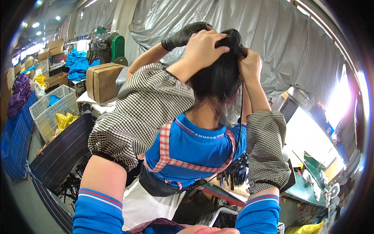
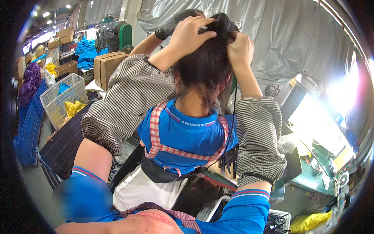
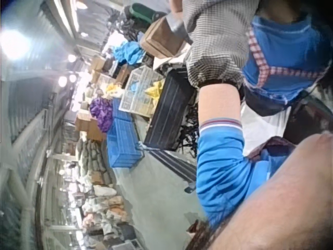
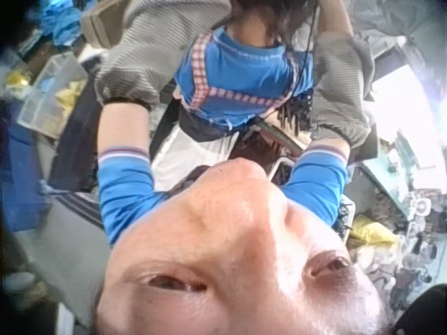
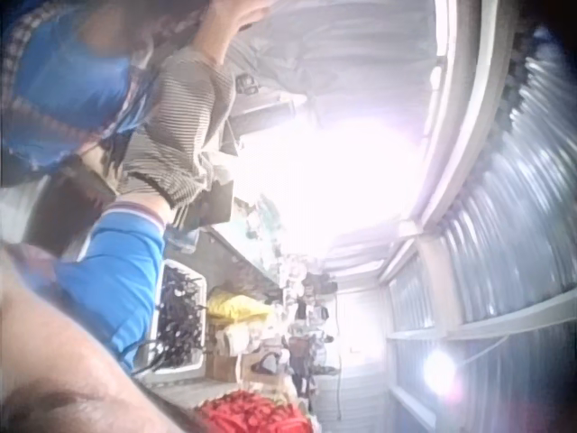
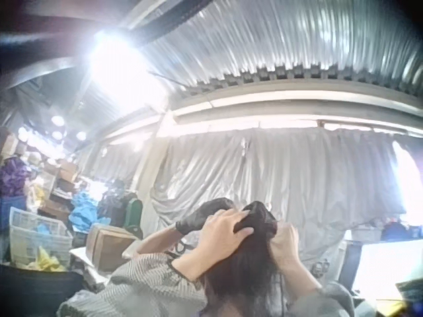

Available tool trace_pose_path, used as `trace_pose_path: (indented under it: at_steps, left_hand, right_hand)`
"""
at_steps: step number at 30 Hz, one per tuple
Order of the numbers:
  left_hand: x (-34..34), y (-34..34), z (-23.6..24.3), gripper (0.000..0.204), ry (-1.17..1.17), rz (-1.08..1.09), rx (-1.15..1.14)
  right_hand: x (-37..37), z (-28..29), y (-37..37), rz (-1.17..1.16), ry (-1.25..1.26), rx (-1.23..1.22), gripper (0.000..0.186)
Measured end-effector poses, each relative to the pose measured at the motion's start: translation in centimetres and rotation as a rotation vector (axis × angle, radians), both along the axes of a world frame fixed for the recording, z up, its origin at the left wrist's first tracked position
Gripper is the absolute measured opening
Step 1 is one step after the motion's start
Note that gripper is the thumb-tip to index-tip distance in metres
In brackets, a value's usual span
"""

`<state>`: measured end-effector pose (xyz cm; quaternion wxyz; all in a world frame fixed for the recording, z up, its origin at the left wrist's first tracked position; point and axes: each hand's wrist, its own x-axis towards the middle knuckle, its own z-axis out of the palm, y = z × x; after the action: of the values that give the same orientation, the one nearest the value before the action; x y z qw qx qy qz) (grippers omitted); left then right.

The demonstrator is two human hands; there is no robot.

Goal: The person sews black plastic clips onto the edges of blue fabric bags using a sewing machine. They repeatedly pick up a bag, align it under the needle, sew, and place the finished item aside. The workspace contains bins of fabric and clips.

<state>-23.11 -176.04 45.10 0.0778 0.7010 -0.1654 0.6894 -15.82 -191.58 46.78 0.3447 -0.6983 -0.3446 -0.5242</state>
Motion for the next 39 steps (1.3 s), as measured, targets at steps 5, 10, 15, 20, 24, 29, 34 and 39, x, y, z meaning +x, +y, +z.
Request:
trace_pose_path:
  at_steps: [5,10,15,20,24,29,34,39]
  left_hand:
    - [-4.2,1.0,-5.2,0.031,-0.184,0.017,-0.013]
    - [-19.5,-1.3,-27.0,0.022,0.24,-0.191,-0.062]
    - [-34.4,-4.2,-42.4,0.019,0.664,-0.114,-0.804]
    - [-39.2,-4.5,-44.4,0.016,0.792,-0.11,-0.956]
    - [-38.1,-4.0,-44.4,0.015,0.857,-0.259,-0.828]
    - [-39.6,-5.8,-44.7,0.013,0.931,-0.464,-0.894]
    - [-43.5,-8.6,-49.1,0.01,1.312,-0.41,-0.815]
    - [-46.7,-10.4,-48.8,0.02,1.605,-0.367,-0.462]
  right_hand:
    - [-1.6,-2.0,0.6,0.132,0.123,0.074,0.022]
    - [-1.3,-2.9,1.4,0.089,-0.13,0.042,0.02]
    - [-2.8,-2.2,5.9,-0.021,-0.219,-0.093,0.022]
    - [-5.9,-2.7,4.5,-0.192,-0.024,-0.283,0.033]
    - [-9.6,-5.9,3.4,-0.318,-0.197,-0.27,0.035]
    - [-29.8,-28.6,-0.6,0.371,-0.181,-1.07,0.016]
    - [-42.3,-49.2,-13.4,0.465,1.308,-0.749,0.039]
    - [-45.6,-47.7,-15.5,0.531,1.338,-0.698,0.033]
